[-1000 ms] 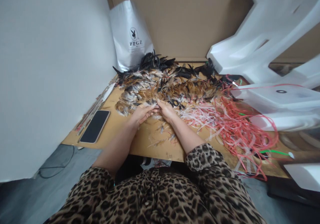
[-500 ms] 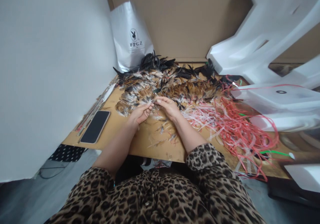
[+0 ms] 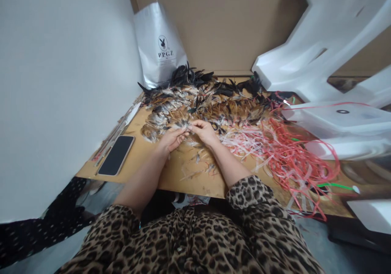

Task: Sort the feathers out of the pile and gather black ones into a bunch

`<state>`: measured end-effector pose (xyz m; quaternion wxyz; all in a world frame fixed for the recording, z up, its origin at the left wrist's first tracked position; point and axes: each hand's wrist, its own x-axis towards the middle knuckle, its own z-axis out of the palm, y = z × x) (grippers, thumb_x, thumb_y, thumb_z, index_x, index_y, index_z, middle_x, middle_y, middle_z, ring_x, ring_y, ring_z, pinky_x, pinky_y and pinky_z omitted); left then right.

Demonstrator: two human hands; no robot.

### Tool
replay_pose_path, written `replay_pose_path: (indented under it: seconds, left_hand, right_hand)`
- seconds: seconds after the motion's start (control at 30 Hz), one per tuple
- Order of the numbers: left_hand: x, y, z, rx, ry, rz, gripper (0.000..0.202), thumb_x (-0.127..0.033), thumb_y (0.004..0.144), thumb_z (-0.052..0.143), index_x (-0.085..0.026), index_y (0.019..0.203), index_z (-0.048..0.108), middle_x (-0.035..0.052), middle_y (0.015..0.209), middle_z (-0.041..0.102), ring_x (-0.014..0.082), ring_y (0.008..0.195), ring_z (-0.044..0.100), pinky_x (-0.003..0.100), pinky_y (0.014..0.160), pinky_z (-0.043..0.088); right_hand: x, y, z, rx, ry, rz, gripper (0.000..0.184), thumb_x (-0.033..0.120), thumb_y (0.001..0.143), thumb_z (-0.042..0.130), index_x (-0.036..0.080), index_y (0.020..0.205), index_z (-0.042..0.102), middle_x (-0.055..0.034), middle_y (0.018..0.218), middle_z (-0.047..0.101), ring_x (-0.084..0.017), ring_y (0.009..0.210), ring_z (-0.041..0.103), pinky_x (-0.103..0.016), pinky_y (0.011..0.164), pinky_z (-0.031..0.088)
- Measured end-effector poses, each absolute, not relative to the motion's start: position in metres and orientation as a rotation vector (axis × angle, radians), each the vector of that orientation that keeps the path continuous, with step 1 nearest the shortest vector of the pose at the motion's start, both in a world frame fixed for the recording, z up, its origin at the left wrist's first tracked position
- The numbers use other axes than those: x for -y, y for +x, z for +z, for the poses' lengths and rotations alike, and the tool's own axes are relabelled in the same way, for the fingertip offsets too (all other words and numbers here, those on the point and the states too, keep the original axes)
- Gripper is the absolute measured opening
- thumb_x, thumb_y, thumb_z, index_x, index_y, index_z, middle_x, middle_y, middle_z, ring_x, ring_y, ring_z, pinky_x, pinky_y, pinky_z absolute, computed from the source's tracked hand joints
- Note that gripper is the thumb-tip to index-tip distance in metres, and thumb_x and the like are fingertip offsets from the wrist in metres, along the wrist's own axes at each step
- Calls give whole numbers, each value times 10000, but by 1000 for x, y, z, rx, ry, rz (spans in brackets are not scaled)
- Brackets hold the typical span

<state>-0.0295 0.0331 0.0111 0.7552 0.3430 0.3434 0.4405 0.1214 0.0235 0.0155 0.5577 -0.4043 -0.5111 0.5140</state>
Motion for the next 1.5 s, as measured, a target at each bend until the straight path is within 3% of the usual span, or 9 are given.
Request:
replay_pose_path:
  seconds: [0.47, 0.7, 0.8, 0.97, 1.1, 1.37, 1.5]
  left_hand:
    - [-29, -27, 12, -814, 917, 925, 154, -196, 658, 695, -69, 729, 645, 57, 659, 667, 68, 544, 597, 155, 519, 443]
    - [-31, -24, 7, -963, 1069, 998, 181, -252, 658, 678, -83, 673, 614, 38, 592, 636, 71, 486, 558, 190, 515, 465]
    - [-32, -24, 3, -1022, 1240, 1028, 147, -240, 680, 637, -95, 670, 612, 1, 545, 601, 76, 455, 539, 201, 489, 468]
    - [-27, -25, 2, -1128, 1602, 1041, 133, -134, 721, 509, -108, 629, 601, -11, 544, 585, 84, 476, 542, 198, 484, 464]
    - [-26, -25, 2, -1223, 1742, 1033, 181, -103, 709, 497, -114, 540, 563, -6, 507, 571, 84, 465, 525, 181, 458, 427]
    - [-24, -20, 5, -1079, 1500, 991, 162, -144, 733, 521, -125, 594, 601, -21, 500, 573, 73, 452, 532, 183, 473, 448]
    - [-27, -19, 7, -1061, 1225, 969, 108, -156, 723, 564, -108, 644, 618, 1, 528, 603, 75, 453, 542, 196, 490, 450]
  right_hand:
    - [-28, 118, 8, 1239, -1043, 1066, 206, 340, 606, 701, 174, 676, 600, 15, 661, 593, -103, 611, 514, -267, 673, 426]
    - [-10, 113, 23, 1565, -1083, 340, 113, 303, 727, 612, 192, 703, 611, -32, 776, 561, -158, 790, 523, -311, 749, 409]
    - [-4, 110, 25, 1748, -1083, 230, 122, 297, 778, 567, 203, 751, 641, -27, 746, 577, -157, 776, 526, -317, 757, 382]
    - [-7, 109, 19, 1806, -1182, 171, 144, 293, 779, 573, 195, 842, 659, -13, 678, 576, -152, 710, 525, -307, 720, 353]
    - [-8, 109, 18, 1805, -1223, 215, 115, 283, 765, 581, 195, 775, 654, -8, 658, 563, -149, 697, 521, -295, 709, 349]
    - [-7, 107, 21, 1728, -1326, 213, 124, 272, 748, 571, 185, 668, 607, -12, 646, 531, -148, 682, 492, -282, 686, 352]
    - [-8, 110, 22, 1630, -1278, 263, 129, 306, 737, 590, 182, 722, 621, -17, 694, 562, -139, 669, 501, -276, 680, 381]
